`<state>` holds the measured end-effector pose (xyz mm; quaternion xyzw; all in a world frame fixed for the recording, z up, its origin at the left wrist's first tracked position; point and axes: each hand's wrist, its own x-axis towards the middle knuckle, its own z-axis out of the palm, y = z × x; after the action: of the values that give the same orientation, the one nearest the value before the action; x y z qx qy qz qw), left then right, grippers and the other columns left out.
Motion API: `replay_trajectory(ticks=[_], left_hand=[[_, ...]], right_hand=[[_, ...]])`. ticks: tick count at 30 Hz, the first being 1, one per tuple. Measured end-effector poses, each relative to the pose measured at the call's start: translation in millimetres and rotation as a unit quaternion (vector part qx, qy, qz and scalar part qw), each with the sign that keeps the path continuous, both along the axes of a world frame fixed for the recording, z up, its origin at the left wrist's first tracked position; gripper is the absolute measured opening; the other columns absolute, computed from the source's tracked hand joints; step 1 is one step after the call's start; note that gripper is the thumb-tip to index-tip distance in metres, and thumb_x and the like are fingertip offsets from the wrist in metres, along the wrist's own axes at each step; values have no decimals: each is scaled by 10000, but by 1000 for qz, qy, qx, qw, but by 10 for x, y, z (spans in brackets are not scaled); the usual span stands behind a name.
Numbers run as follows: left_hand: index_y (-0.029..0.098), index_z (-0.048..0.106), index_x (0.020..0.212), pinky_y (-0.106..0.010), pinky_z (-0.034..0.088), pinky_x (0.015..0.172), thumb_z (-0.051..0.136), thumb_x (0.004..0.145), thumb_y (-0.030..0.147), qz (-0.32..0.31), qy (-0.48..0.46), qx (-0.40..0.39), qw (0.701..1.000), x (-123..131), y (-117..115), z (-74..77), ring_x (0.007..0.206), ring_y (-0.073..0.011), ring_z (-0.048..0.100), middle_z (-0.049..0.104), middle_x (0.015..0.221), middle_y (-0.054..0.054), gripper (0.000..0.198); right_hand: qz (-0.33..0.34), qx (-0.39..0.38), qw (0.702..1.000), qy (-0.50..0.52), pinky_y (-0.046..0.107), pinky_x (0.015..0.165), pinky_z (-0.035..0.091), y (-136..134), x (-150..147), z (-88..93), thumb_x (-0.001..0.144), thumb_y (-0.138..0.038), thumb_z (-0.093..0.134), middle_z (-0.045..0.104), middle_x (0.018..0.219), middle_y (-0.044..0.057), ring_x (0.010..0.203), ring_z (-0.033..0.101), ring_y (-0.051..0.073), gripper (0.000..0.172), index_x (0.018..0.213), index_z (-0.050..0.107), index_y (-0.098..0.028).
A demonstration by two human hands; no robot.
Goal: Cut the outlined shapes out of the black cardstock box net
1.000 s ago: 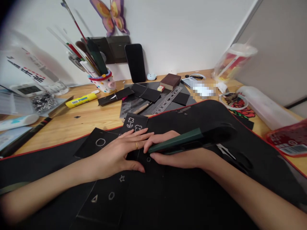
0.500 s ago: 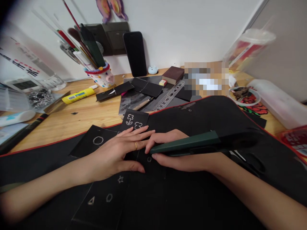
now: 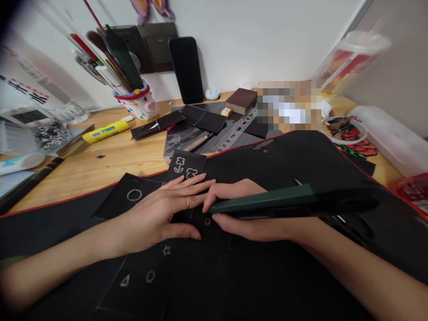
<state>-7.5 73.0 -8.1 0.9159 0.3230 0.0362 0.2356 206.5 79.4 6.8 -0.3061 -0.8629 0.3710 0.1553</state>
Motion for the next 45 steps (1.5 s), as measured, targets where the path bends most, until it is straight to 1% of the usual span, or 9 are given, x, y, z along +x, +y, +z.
replay_trajectory(ticks=[11,17,19,24,26,30,34,39,45], left_hand=[[317,255,1313,-407,102,1067,448,781,551,3,12,-4,1000,-3,3,0,1311,-156,105,184,1408,75,612],[308,263,1312,-401,104,1065,430,784,561,3,10,12,1000,4,-1,-30,1307,-161,123,181,1415,60,608],[299,282,1305,-391,121,1061,431,786,557,8,5,23,1000,8,-9,-30,1300,-165,146,204,1412,52,599],[226,381,1256,-321,263,980,495,754,546,28,-13,75,997,47,-36,37,1173,-198,308,385,1297,-15,606],[203,438,1205,-342,319,902,515,714,582,48,0,107,993,66,-42,83,1060,-230,373,467,1170,-48,625],[159,519,1045,-405,324,793,515,676,627,96,56,155,982,63,-34,170,932,-272,413,540,917,-76,596],[169,508,936,-349,324,742,576,696,536,136,67,74,986,20,19,202,845,-230,457,534,751,-26,444],[192,495,884,-288,309,700,642,672,452,176,2,-40,983,-4,85,153,749,-168,463,509,669,35,365],[211,577,776,-303,273,708,627,691,396,181,-37,-61,981,-18,69,109,782,-168,457,523,686,28,210]], right_hand=[[-33,-9,999,-11,176,558,364,-58,16,-16,703,-105,541,583,685,-54,594,531,70,165,835,572,-199],[-223,-40,974,22,219,478,359,-93,39,74,769,-217,507,574,650,-30,534,507,108,93,824,582,-219],[-240,-29,970,27,217,471,360,-120,42,121,770,-220,514,574,656,-33,523,500,103,85,821,582,-227],[-227,24,974,3,191,514,402,-220,-2,160,763,-189,514,587,758,-39,633,534,107,119,853,555,-256],[-232,33,972,-5,182,496,403,-252,-30,147,762,-201,517,577,753,-43,615,525,101,133,880,525,-262],[-240,40,970,-14,160,459,385,-289,-88,131,764,-221,522,528,662,-58,542,483,80,87,836,489,-257],[-220,26,975,-9,151,483,392,-294,-132,125,774,-214,513,544,687,-58,572,498,75,82,836,477,-254],[-170,-9,985,3,157,507,393,-225,-150,78,763,-194,521,567,691,-56,585,518,76,128,878,496,-247],[-90,-54,994,-11,212,579,412,-83,-141,30,770,-247,524,589,743,-10,671,547,121,94,849,554,-207]])
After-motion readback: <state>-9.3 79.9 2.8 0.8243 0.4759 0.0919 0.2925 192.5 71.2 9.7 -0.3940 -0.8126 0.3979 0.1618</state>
